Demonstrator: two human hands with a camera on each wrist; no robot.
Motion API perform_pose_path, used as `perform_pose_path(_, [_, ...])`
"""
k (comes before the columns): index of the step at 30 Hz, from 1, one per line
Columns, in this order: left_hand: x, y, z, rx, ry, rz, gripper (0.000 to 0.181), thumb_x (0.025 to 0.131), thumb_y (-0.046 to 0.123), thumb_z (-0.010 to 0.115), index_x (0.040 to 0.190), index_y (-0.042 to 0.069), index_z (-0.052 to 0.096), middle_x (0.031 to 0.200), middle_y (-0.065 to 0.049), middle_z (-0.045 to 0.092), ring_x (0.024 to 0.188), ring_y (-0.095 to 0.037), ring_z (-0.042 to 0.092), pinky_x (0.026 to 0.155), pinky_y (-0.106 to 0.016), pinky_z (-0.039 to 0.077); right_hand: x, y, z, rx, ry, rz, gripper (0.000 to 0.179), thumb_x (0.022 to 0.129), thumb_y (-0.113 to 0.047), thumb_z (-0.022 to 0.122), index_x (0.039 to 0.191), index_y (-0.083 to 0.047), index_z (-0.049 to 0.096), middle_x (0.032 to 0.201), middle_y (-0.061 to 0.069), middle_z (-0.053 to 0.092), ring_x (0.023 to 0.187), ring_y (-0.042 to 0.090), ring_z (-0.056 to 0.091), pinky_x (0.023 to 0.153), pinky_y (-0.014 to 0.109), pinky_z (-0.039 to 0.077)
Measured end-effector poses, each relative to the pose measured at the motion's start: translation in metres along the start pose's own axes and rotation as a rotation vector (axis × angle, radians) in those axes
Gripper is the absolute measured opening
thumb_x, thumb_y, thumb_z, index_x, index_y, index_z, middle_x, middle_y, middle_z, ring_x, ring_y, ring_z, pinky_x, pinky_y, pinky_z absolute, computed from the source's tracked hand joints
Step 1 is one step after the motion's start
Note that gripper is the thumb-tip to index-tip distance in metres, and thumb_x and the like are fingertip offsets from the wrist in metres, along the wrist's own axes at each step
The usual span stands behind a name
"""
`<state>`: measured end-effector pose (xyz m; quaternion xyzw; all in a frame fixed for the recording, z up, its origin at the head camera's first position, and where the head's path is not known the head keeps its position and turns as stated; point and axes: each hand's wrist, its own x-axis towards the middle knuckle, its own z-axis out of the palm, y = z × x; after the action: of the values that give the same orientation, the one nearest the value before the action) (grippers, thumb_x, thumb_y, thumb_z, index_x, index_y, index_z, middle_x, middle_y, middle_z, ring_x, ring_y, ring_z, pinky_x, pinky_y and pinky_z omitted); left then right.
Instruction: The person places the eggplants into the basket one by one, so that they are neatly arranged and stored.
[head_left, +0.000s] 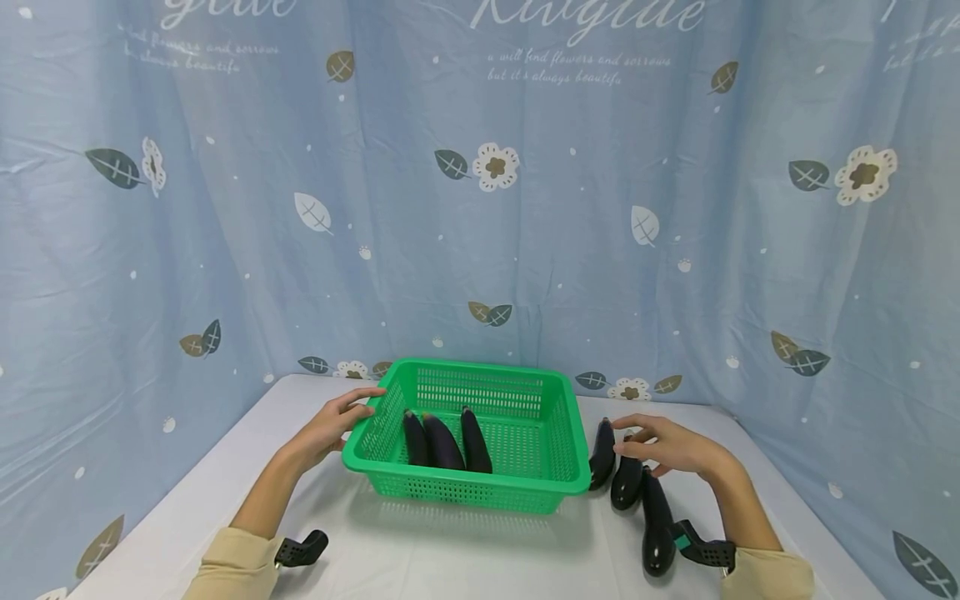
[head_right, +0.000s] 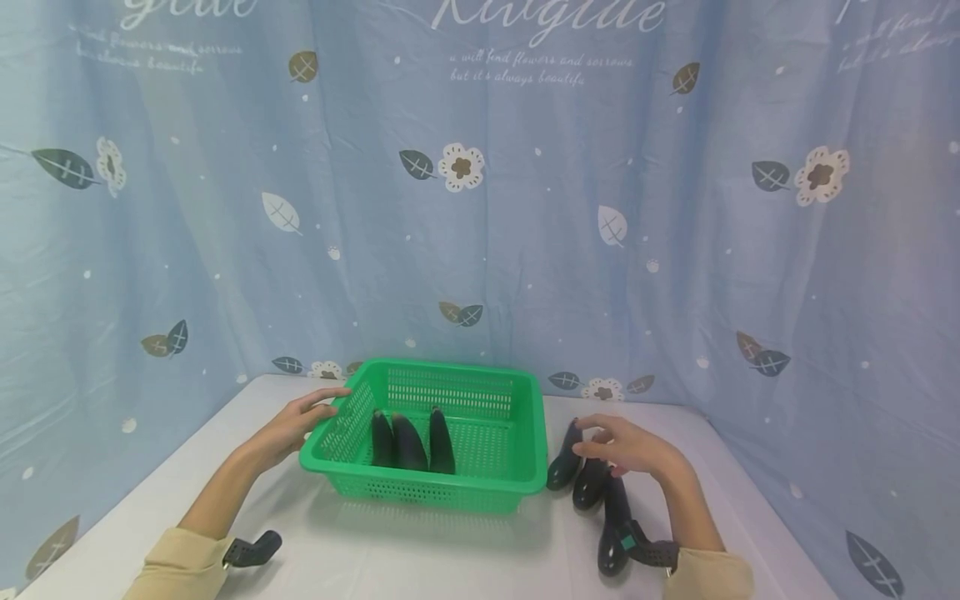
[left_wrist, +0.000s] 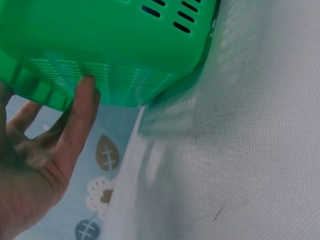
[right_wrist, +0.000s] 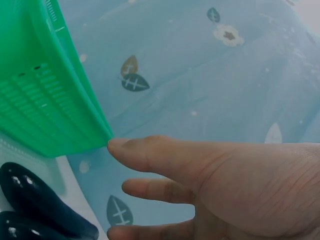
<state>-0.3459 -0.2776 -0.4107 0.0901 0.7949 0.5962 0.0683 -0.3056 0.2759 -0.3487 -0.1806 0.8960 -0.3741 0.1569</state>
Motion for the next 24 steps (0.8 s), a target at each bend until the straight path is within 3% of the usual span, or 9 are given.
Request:
perform_pose_path(12, [0.0, -0.001, -0.002, 0.025, -0.001, 0.011, 0.053, 0.1, 0.042, 0.053, 0.149, 0.027, 0.04, 0.16, -0.016, 0.027, 0.141, -0.046, 0.034, 0.078, -0.046, 0.057, 0.006, 0.016, -0.002, -0.059, 0.046, 0.08, 0.068, 0.092, -0.04, 0.066, 0.143, -0.002, 0.044, 0.128, 0.027, 0.058, 0.11, 0.037, 0.062, 0.074, 0.047, 0.059])
perform_pose_path(24, [0.002, -0.001, -0.001, 0.009, -0.008, 0.009, 0.053, 0.101, 0.04, 0.053, 0.15, 0.026, 0.039, 0.157, -0.018, 0.032, 0.138, -0.045, 0.041, 0.074, -0.046, 0.059, 0.014, 0.039, 0.003, -0.095, 0.087, 0.199, 0.068, 0.09, -0.034, 0.071, 0.143, -0.001, 0.044, 0.125, 0.029, 0.059, 0.104, 0.032, 0.064, 0.068, 0.043, 0.058])
